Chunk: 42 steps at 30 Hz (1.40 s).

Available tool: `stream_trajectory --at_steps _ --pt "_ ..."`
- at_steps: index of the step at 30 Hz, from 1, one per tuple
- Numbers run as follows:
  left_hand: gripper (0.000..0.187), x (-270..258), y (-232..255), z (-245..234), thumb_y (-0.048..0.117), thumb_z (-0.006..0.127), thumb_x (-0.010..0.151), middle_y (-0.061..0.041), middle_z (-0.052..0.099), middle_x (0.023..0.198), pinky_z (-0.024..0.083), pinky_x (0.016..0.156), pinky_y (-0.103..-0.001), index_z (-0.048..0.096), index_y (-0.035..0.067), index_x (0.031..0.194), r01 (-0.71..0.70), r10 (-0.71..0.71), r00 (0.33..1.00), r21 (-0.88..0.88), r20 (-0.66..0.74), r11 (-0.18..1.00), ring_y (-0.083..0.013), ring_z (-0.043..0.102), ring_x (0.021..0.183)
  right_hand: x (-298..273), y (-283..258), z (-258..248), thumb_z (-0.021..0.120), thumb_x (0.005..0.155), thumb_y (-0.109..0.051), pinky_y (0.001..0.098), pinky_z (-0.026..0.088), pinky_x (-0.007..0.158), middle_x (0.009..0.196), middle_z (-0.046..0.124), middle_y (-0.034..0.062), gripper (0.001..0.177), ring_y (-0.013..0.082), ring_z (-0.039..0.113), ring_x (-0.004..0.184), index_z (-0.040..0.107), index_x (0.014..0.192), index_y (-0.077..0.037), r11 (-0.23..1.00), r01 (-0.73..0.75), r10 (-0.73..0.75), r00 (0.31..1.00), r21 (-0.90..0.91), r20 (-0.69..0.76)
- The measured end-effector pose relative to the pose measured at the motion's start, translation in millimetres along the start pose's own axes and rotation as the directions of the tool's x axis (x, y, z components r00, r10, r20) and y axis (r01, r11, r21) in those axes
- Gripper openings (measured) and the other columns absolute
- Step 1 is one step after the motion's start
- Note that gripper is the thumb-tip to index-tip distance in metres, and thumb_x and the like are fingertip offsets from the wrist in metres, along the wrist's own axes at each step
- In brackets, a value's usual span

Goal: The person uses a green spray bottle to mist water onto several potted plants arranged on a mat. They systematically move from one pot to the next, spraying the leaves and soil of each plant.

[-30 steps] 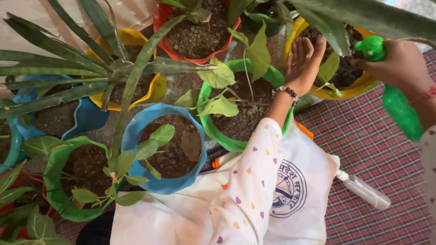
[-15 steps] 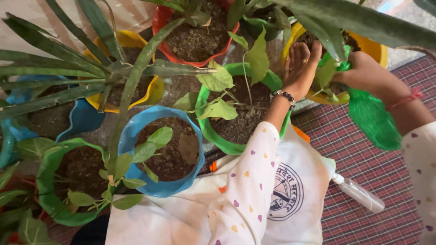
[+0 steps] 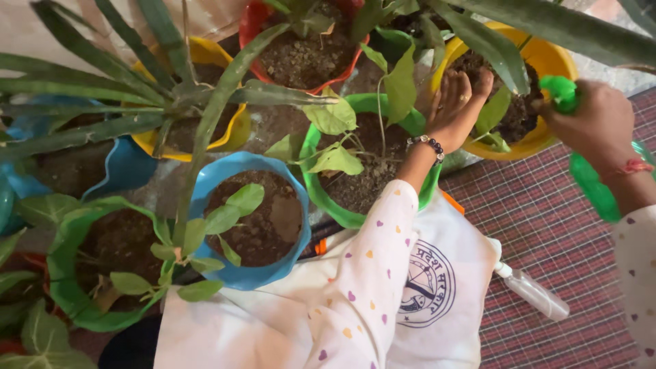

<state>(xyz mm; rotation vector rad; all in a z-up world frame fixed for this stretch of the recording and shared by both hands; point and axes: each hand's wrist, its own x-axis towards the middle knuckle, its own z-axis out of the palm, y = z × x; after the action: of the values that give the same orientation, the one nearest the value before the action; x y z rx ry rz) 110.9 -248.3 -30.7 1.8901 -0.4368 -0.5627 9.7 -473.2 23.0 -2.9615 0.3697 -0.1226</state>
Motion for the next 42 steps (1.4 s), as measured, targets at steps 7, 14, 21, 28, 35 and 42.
stream_trajectory --at_steps 7,14,21,28,35,42 --pt "0.084 -31 67 -70 0.072 0.038 0.099 -0.023 0.072 0.119 0.053 0.100 -0.049 0.077 -0.001 0.116 0.247 -0.253 0.954 -0.055 -0.162 0.967 -0.0319 0.068 0.112 -3 -53 -90 0.082 0.078 -0.049 0.0432 0.056 0.083 0.090 0.075 0.0147 0.048 0.0288 0.072 0.085 0.080 0.104 -0.009 0.979 -0.148 0.040 0.817 0.141 0.575" --pt "0.067 4 91 -155 0.057 0.046 0.099 -0.018 0.070 0.134 0.047 0.106 -0.042 0.064 0.005 0.138 -0.321 0.262 0.742 0.017 -0.617 0.947 -0.0334 0.061 0.127 13 -171 -159 0.079 0.081 -0.030 0.0393 0.047 0.090 0.107 0.072 0.0049 0.049 0.0191 0.065 0.100 0.067 0.126 -0.014 0.717 -0.324 -0.077 0.844 0.618 0.531" --pt "0.102 46 80 -180 0.067 0.054 0.091 -0.035 0.030 0.160 0.027 0.120 -0.046 0.030 -0.006 0.158 -0.233 0.271 0.819 0.138 -0.506 0.963 -0.0459 0.033 0.148 77 -229 -106 0.078 0.096 -0.020 0.0371 0.055 0.071 0.098 0.072 0.0082 0.027 0.0207 0.069 0.084 0.068 0.116 -0.005 0.497 0.124 -0.078 0.992 0.859 -0.098" --pt "0.109 66 47 -192 0.075 0.041 0.096 -0.040 0.029 0.161 0.022 0.128 -0.046 0.030 -0.015 0.156 -0.269 0.265 0.806 0.071 -0.530 0.960 -0.0482 0.027 0.154 142 -232 -87 0.080 0.086 -0.031 0.0404 0.056 0.069 0.079 0.074 0.0151 0.032 0.0260 0.074 0.074 0.075 0.097 -0.001 0.882 0.115 -0.218 0.959 0.457 0.180" --pt "0.117 77 45 -188 0.082 0.032 0.092 -0.039 0.014 0.164 0.007 0.126 -0.049 0.020 -0.014 0.157 -0.222 0.181 0.841 -0.020 -0.510 0.975 -0.0461 0.011 0.157 180 -225 -57 0.085 0.076 -0.038 0.0412 0.057 0.079 0.088 0.076 0.0166 0.045 0.0285 0.075 0.082 0.078 0.097 0.000 0.817 -0.093 0.129 0.991 0.569 -0.023" --pt "0.124 61 56 -191 0.087 0.030 0.085 -0.035 0.000 0.166 0.002 0.123 -0.050 0.008 -0.009 0.160 -0.156 0.074 0.901 -0.159 -0.428 0.975 -0.0434 -0.003 0.157 199 -218 -27 0.089 0.067 -0.036 0.0400 0.057 0.074 0.093 0.075 0.0146 0.054 0.0276 0.074 0.084 0.071 0.105 -0.002 0.769 0.084 -0.061 0.996 0.633 -0.059"
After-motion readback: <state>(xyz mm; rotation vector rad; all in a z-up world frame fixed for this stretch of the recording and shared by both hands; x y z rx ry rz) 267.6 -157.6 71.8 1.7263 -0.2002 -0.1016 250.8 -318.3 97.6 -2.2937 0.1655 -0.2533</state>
